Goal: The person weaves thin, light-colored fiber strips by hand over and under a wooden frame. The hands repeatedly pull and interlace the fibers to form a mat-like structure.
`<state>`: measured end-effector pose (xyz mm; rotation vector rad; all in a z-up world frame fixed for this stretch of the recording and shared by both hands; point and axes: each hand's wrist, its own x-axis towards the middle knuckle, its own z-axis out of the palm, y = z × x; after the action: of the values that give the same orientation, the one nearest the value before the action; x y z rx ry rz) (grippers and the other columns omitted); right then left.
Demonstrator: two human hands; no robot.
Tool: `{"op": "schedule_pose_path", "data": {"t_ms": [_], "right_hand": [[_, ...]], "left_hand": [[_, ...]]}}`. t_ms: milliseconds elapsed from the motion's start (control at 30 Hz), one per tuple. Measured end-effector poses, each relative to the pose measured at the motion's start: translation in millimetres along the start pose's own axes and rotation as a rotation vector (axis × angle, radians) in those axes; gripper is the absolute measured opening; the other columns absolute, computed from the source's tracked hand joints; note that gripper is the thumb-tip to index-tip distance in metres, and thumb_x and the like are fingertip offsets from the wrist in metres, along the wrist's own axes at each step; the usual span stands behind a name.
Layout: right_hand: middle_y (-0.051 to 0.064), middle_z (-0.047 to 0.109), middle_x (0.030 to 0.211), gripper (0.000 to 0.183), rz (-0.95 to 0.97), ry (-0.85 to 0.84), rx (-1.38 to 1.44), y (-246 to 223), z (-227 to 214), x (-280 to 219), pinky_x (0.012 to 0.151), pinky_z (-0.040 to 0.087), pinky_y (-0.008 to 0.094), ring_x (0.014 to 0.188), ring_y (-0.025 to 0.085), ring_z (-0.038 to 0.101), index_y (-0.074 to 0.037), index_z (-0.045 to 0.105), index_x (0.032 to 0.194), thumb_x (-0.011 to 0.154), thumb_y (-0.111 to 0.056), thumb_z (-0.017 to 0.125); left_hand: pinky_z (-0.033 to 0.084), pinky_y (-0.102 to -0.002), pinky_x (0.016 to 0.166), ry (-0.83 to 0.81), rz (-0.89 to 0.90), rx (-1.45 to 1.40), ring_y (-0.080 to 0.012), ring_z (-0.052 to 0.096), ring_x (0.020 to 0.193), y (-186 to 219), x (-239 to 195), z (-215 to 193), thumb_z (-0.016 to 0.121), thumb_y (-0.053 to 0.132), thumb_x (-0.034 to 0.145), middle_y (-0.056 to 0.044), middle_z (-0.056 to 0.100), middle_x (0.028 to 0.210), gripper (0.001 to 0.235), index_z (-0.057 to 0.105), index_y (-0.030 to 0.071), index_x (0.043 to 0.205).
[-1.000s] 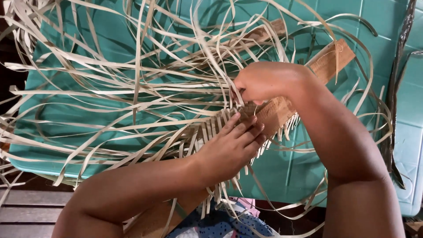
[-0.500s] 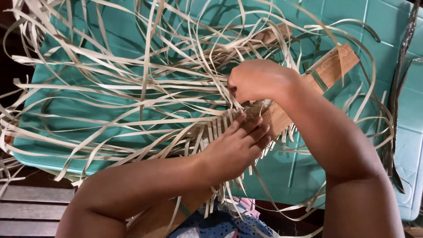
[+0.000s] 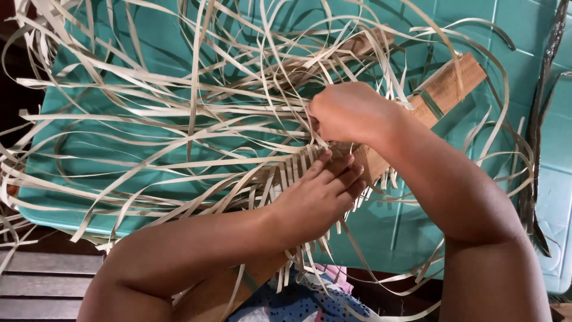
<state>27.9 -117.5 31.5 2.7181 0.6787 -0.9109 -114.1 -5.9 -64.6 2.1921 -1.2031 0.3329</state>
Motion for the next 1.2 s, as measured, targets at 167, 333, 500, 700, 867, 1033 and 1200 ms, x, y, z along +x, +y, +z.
{"op": "schedule_pose_path", "data": {"t_ms": [167,333,500,700,867,1033,1200], "right_hand": [[0.015,0.074,0.078,0.014,-0.036,0.028,0.022,-0.3,6.7,0.9,0.071,0.06,0.057,0.081,0.042,0.073,-0.005,0.076,0.08,0.083,-0.017,0.069],[0.014,0.074,0.078,0.012,-0.014,0.006,0.061,0.1,5.1,-1.1,0.073,0.06,0.056,0.08,0.04,0.072,-0.006,0.077,0.083,0.083,-0.015,0.069],[0.014,0.074,0.076,0.013,-0.027,-0.001,0.06,3.2,4.2,-1.1,0.073,0.06,0.056,0.079,0.04,0.072,-0.007,0.078,0.084,0.083,-0.014,0.067],[0.018,0.074,0.079,0.018,-0.062,-0.018,0.042,0.8,-5.1,-7.0,0.077,0.06,0.057,0.083,0.042,0.073,0.001,0.078,0.089,0.088,-0.008,0.062],[0.019,0.073,0.078,0.017,-0.097,0.019,0.025,3.4,0.6,-7.6,0.078,0.06,0.056,0.085,0.044,0.072,0.001,0.076,0.091,0.087,-0.006,0.061],[0.022,0.074,0.086,0.021,-0.054,-0.027,0.097,-0.9,-13.4,-16.5,0.085,0.058,0.058,0.093,0.046,0.072,0.004,0.075,0.098,0.087,-0.004,0.059],[0.02,0.074,0.087,0.025,-0.097,-0.004,0.308,11.8,-14.3,-16.2,0.084,0.056,0.055,0.092,0.044,0.071,-0.001,0.075,0.1,0.086,-0.021,0.071]], "left_hand": [[0.023,-0.058,0.126,-0.013,0.001,0.005,-0.0335,0.051,0.141,-0.1,0.2,0.5,0.062,0.033,0.101,-0.012,0.064,0.134,0.042,0.061,0.009,0.136],[0.024,-0.058,0.126,0.02,0.001,-0.007,-0.0331,0.052,0.139,0.0,0.8,-0.1,0.064,0.031,0.1,-0.012,0.065,0.132,0.04,0.063,0.01,0.133],[0.026,-0.058,0.125,0.036,0.022,0.008,-0.0337,0.053,0.138,-1.6,-0.1,1.1,0.065,0.032,0.099,-0.013,0.064,0.133,0.042,0.062,0.009,0.134],[0.026,-0.057,0.126,0.056,0.008,-0.01,-0.0327,0.052,0.139,-2.7,-1.0,7.4,0.064,0.031,0.099,-0.012,0.065,0.132,0.039,0.064,0.009,0.131],[0.027,-0.057,0.125,0.068,0.007,-0.009,-0.0325,0.053,0.138,-2.0,-0.7,6.8,0.066,0.031,0.099,-0.012,0.065,0.131,0.038,0.065,0.01,0.13],[0.028,-0.057,0.125,0.09,-0.002,-0.024,-0.0327,0.054,0.138,-1.5,-0.3,10.1,0.066,0.031,0.098,-0.012,0.065,0.133,0.037,0.065,0.01,0.128],[0.031,-0.058,0.123,0.091,0.001,-0.01,-0.0337,0.055,0.136,-1.2,3.5,3.5,0.063,0.031,0.099,-0.011,0.065,0.128,0.031,0.064,0.01,0.122]]}}
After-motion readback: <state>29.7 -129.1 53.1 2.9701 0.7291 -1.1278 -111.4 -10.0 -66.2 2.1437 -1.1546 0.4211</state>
